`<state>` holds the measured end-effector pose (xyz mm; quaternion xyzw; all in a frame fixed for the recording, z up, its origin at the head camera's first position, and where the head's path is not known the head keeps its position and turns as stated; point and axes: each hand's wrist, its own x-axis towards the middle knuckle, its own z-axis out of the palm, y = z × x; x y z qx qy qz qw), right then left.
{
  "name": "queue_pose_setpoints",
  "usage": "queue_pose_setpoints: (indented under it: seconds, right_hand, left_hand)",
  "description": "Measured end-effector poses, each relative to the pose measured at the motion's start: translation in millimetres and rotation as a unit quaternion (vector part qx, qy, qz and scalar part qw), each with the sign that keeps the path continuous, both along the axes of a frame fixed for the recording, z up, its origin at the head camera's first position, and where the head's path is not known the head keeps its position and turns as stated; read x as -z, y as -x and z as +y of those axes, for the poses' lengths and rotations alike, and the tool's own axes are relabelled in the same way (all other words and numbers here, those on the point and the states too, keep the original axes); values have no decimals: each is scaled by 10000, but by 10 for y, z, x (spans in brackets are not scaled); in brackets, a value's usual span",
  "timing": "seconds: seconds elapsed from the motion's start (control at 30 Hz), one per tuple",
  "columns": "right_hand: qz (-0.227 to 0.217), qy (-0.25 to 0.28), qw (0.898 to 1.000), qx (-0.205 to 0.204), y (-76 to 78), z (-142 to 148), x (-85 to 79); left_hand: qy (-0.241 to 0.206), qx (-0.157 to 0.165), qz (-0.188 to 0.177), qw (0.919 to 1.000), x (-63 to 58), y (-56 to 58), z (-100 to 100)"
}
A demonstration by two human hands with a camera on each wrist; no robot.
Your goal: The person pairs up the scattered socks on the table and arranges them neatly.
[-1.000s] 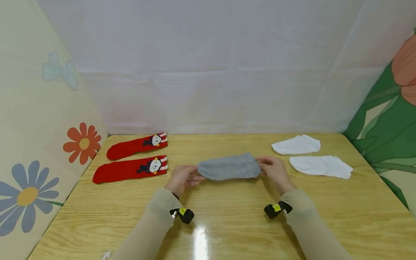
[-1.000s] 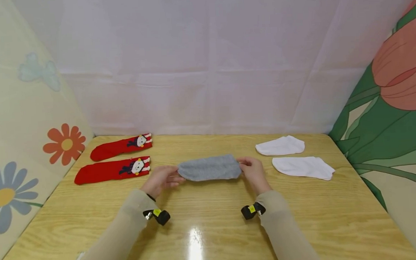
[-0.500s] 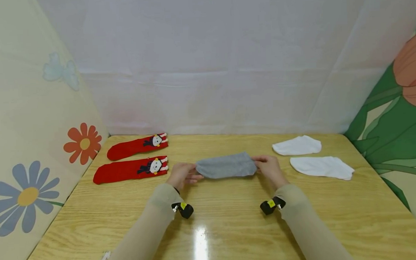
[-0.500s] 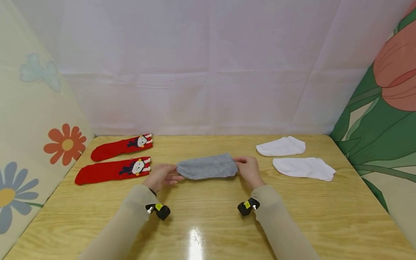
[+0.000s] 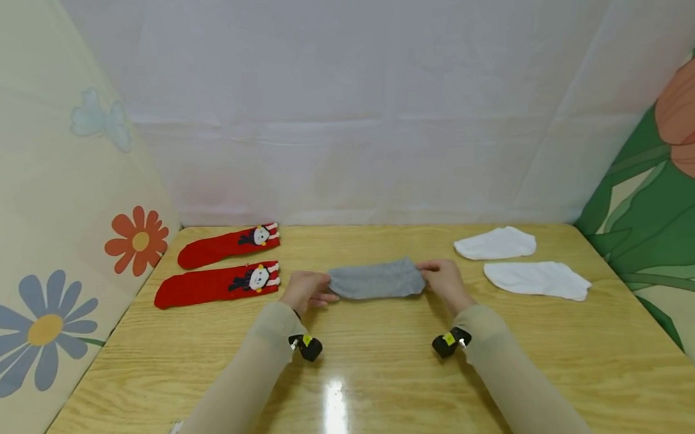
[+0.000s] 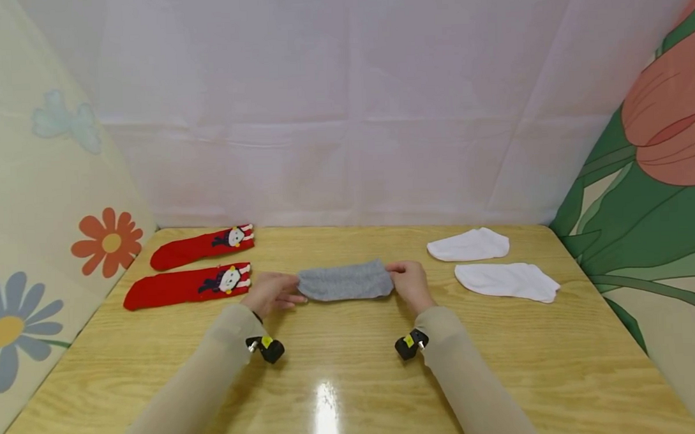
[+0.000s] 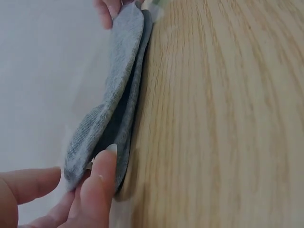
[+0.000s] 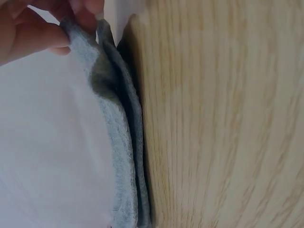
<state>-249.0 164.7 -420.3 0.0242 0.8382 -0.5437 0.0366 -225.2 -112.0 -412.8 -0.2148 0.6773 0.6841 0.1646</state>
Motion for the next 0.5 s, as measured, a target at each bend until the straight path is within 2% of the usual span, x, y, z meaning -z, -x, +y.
queue_pose_setpoints:
  seconds: [0.1, 0.23, 0.5]
  right_hand:
    - [57, -127, 9999, 3, 11, -7, 16]
    - [99, -211, 9997, -32, 15, -15, 35]
    - [164, -469, 9987, -79, 11, -15, 61]
  left_hand:
    - [155, 192, 37, 9997, -11, -10, 10]
    - [260, 273, 63, 9993, -22, -7, 29]
    - [421, 77, -72, 9991, -2, 60, 51]
